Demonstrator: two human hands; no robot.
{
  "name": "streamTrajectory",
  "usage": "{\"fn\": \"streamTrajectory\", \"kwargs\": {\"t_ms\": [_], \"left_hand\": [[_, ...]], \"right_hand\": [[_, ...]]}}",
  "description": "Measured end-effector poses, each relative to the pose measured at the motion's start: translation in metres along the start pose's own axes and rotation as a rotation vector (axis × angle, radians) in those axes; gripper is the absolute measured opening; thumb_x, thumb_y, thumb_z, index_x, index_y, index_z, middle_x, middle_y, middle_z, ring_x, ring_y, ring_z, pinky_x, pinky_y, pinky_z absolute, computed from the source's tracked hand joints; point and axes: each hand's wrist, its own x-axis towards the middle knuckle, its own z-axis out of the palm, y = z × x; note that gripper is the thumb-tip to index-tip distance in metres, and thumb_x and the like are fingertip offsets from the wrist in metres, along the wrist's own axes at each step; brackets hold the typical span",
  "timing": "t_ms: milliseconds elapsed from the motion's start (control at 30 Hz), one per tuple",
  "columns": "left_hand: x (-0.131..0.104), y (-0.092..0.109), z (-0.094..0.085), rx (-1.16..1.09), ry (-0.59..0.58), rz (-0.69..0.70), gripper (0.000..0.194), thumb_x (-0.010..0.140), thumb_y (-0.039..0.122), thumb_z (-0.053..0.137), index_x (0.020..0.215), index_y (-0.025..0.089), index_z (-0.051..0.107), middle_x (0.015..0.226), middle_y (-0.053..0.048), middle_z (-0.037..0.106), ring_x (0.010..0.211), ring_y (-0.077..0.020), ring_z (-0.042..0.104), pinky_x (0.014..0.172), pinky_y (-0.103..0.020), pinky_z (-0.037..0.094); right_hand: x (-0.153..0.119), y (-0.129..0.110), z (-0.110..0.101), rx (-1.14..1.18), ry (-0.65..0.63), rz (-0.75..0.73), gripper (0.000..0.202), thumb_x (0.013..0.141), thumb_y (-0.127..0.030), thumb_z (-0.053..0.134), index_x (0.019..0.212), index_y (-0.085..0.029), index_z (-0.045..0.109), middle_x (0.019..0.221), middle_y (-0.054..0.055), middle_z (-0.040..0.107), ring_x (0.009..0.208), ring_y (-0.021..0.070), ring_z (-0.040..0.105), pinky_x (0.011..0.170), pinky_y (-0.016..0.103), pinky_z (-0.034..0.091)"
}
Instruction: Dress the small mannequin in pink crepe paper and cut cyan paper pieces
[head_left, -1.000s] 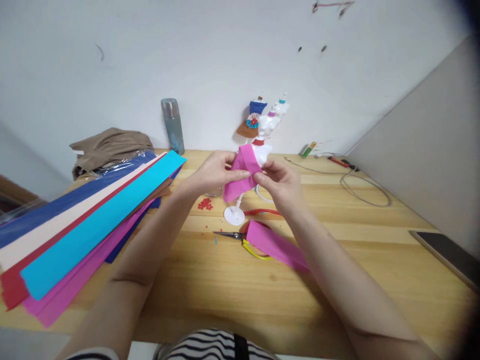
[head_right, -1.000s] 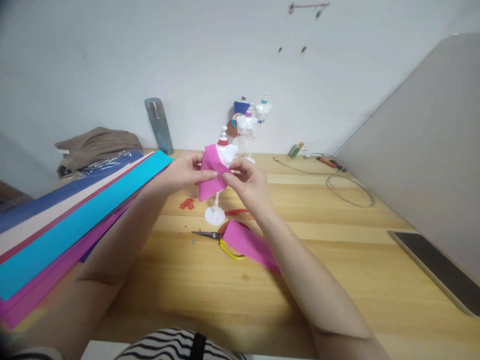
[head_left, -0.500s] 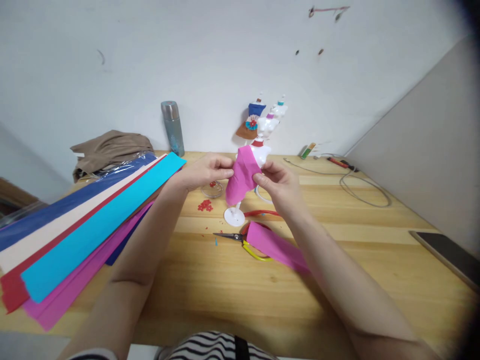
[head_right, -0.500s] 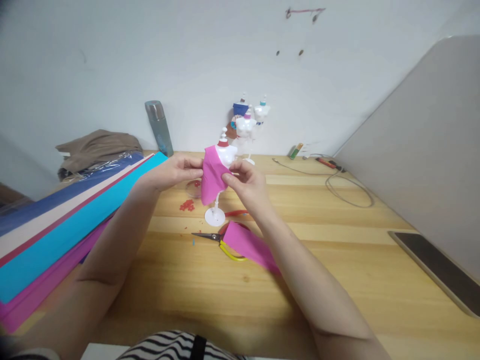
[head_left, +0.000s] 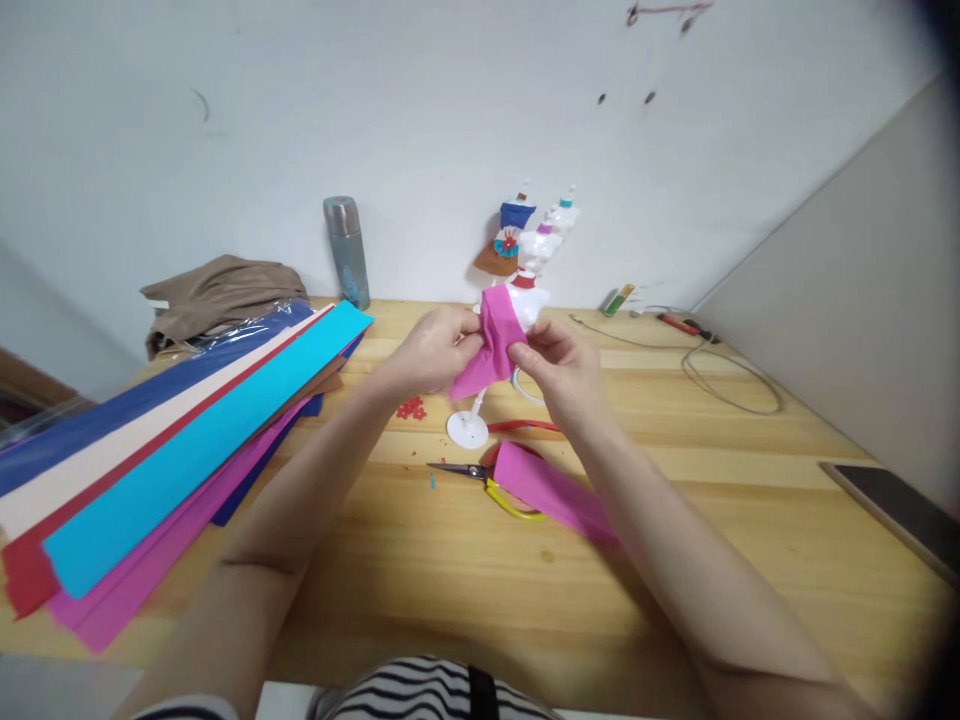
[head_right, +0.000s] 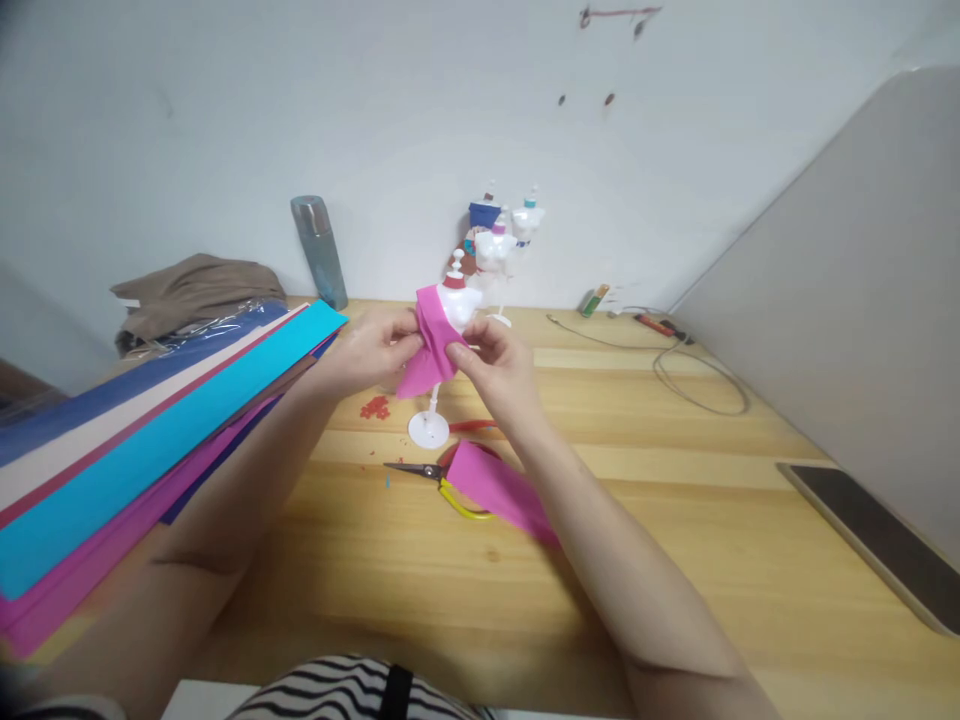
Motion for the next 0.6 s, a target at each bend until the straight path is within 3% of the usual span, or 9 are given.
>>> {"fn": "streamTrajectory", "kwargs": {"t_ms": [100, 333, 600], "left_hand": [[-0.001, 0.003, -0.002, 0.071, -0.019, 0.022, 0.024, 0.092, 0.015, 0.046, 0.075, 0.015, 0.064, 0.075, -0.002, 0.063, 0.069, -0.0136, 0.055, 0.065, -0.027, 0.041], [-0.003, 0.0, -0.008, -0.032, -0.114, 0.107, 0.025, 0.095, 0.029, 0.051, 0.08, 0.015, 0.066, 0.077, -0.002, 0.065, 0.073, -0.0155, 0.059, 0.067, -0.026, 0.044], [0.004, -0.01, 0.005, -0.251, -0.069, -0.007, 0.015, 0.087, 0.024, 0.061, 0.083, 0.013, 0.071, 0.074, -0.003, 0.067, 0.072, -0.0149, 0.06, 0.066, -0.026, 0.046]], "right_hand": [[0.0, 0.0, 0.001, -0.012, 0.003, 0.015, 0.031, 0.069, -0.041, 0.086, 0.079, -0.026, 0.061, 0.079, 0.0, 0.064, 0.074, 0.0178, 0.062, 0.073, 0.037, 0.057], [-0.001, 0.001, 0.001, -0.022, 0.0, 0.038, 0.031, 0.069, -0.042, 0.084, 0.081, -0.026, 0.061, 0.081, 0.001, 0.066, 0.077, 0.0193, 0.064, 0.075, 0.038, 0.057], [-0.003, 0.003, 0.003, -0.019, 0.036, 0.023, 0.028, 0.073, -0.044, 0.083, 0.081, -0.027, 0.062, 0.083, 0.002, 0.066, 0.078, 0.0207, 0.064, 0.079, 0.04, 0.057]]}}
